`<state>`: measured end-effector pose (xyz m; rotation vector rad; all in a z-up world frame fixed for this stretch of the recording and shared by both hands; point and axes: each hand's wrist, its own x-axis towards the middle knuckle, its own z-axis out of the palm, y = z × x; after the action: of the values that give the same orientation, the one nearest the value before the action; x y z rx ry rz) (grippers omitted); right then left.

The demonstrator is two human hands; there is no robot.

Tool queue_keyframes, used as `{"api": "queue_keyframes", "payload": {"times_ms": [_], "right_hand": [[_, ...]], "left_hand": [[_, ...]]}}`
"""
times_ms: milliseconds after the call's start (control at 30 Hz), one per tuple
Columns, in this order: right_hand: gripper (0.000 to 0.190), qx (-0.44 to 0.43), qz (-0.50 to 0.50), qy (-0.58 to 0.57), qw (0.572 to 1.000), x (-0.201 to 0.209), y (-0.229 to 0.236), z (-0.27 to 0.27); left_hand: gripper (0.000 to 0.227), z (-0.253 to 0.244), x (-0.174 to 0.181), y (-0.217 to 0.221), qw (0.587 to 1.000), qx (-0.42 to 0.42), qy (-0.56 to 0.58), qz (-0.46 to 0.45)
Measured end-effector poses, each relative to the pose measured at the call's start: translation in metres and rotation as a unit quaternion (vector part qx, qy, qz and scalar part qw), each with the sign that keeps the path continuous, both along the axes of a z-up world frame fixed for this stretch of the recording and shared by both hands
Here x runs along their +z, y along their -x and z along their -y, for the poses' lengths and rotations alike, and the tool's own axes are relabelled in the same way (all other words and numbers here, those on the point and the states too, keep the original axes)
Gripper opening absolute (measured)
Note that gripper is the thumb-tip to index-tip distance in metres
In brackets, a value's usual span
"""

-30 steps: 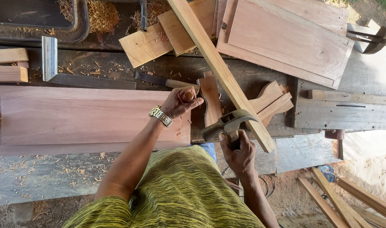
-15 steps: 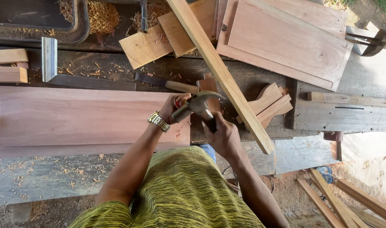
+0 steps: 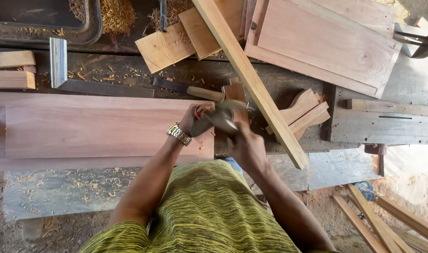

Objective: Chiseling and hammering wood to shape a furniture component.

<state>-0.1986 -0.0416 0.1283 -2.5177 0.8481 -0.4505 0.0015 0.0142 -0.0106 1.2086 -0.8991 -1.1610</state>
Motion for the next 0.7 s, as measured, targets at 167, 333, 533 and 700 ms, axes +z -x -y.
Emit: {"api": "queue_keyframes", "payload": {"times_ms": [167,333,533,700], "right_hand": [[0.048,-0.006,-0.158,-0.041,0.987,0.002,-0.008,0.010],[0.032,-0.039,-0.049,-0.078,0.995,0.008,0.008,0.009],[0.029,-0.081,-0.013,-0.112,0.990,0.023,0.014,0.004],[0.028,-0.087,-0.023,-0.127,0.988,0.027,0.013,0.003]], "left_hand": [[0.019,0.008,-0.088,-0.003,0.998,-0.003,0.033,0.061],[0.017,0.011,0.015,-0.010,0.991,0.002,0.017,-0.131],[0.019,0.010,0.022,-0.001,0.998,-0.020,0.030,-0.054],[0.020,0.012,0.009,0.001,0.998,-0.008,0.051,0.036]]}}
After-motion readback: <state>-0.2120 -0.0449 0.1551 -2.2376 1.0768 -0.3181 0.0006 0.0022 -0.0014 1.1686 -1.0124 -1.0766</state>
